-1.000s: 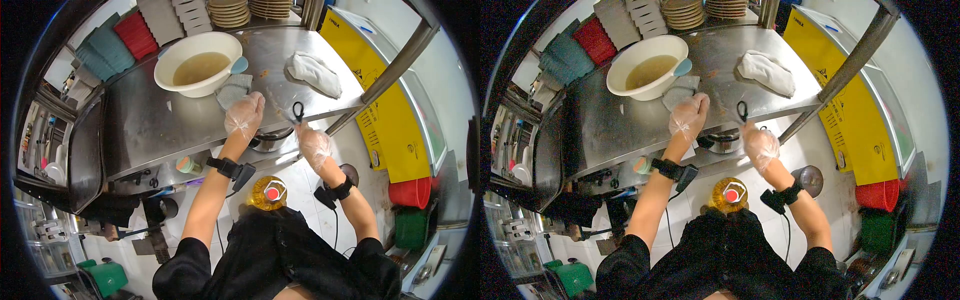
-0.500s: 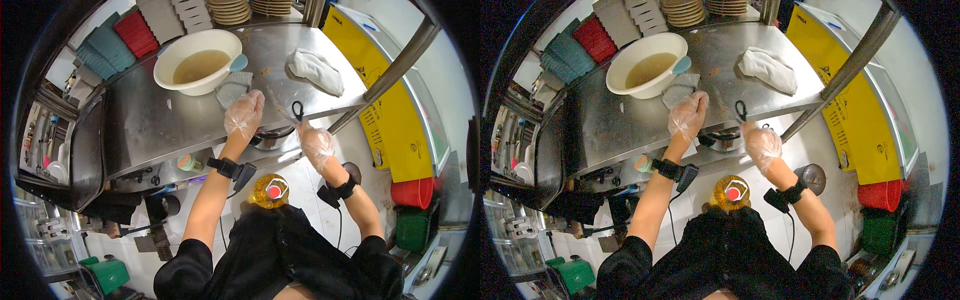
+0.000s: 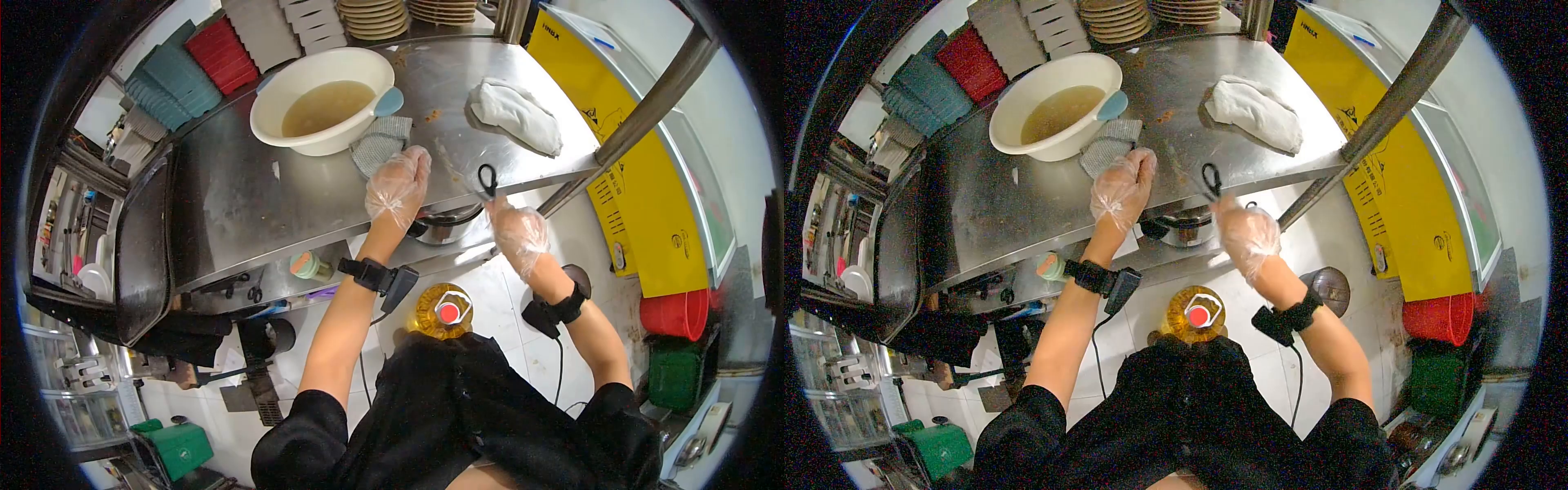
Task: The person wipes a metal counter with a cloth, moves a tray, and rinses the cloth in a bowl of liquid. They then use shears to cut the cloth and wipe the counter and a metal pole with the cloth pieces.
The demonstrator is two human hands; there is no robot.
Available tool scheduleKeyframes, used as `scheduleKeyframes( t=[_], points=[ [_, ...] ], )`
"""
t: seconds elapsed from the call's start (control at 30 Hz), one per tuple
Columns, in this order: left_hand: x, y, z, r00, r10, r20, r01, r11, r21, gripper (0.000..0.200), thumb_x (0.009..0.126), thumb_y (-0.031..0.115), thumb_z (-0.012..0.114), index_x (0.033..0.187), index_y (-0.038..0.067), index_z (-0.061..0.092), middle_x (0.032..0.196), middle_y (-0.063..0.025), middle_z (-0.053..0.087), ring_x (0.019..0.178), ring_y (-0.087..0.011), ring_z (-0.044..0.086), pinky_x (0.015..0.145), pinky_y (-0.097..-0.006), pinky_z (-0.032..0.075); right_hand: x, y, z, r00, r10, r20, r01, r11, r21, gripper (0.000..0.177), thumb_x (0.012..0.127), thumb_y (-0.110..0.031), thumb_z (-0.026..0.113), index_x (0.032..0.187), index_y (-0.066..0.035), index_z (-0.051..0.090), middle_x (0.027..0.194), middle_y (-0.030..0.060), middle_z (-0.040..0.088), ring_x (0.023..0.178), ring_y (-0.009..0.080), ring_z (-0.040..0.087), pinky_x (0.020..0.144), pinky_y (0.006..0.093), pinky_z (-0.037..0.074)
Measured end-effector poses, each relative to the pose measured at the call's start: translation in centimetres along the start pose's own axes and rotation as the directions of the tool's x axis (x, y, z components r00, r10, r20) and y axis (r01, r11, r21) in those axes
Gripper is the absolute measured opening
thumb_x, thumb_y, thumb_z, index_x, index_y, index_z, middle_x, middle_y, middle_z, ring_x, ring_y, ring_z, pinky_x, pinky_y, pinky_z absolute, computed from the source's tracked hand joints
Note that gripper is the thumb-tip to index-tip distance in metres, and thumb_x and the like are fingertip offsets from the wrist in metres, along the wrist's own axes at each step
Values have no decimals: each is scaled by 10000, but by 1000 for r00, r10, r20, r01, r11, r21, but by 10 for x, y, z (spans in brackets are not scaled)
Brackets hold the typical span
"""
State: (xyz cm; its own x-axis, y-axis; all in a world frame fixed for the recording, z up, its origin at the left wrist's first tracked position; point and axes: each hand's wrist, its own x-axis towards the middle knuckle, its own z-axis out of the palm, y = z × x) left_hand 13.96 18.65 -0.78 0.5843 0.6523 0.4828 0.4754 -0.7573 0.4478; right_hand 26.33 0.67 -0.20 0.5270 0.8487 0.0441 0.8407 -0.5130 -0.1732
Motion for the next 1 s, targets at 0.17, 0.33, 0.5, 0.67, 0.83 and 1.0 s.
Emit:
scheduleKeyframes(
  t=[0.17,0.33,0.5,0.67,0.83,1.0],
  points=[
    [-1,0,1,999,20,-26,-21,1000,-23,208,972,324,538,1025,154,648,857,-161,666,765,-370,653,652,-466,512,0,3,-5,1000,29,-1,-29,998,53,315,1013,-374,444,1030,-77,549,703,223,649,696,427,657,612,536,507],
    [-1,1,-2,1000,14,6,-14,1000,4,219,976,330,530,1030,154,647,862,-157,666,775,-367,652,659,-463,512,-5,-8,-10,999,1,54,1,999,-37,310,1017,-363,442,1015,-67,537,702,205,653,676,420,650,594,525,504],
    [0,1,-1,1000,7,16,-7,1000,7,227,977,342,524,1028,158,647,867,-158,667,789,-365,652,667,-461,512,2,-4,-7,999,-29,14,29,1000,-9,299,1018,-348,441,1026,-57,512,684,209,643,681,423,650,607,518,509],
    [0,-1,1,1000,1,24,-1,1000,14,230,980,340,518,1027,158,649,888,-160,671,800,-366,654,676,-461,516,12,2,-1,999,-8,-40,9,999,38,308,1017,-353,443,1026,-51,507,660,212,628,671,436,642,602,528,505],
    [0,0,-1,999,-7,32,7,1000,7,237,983,346,510,1032,162,652,897,-164,671,807,-373,653,681,-467,515,5,-4,-2,998,-69,6,69,997,-16,309,1016,-348,448,1012,-47,519,651,203,627,665,431,641,582,521,501],
    [-1,6,-7,998,-35,44,33,999,34,247,983,362,511,1037,169,656,884,-168,671,800,-382,655,672,-477,513,8,-1,1,1000,-20,4,20,999,32,311,1016,-358,443,1032,-60,530,659,213,629,663,427,644,575,521,498]
  ],
)
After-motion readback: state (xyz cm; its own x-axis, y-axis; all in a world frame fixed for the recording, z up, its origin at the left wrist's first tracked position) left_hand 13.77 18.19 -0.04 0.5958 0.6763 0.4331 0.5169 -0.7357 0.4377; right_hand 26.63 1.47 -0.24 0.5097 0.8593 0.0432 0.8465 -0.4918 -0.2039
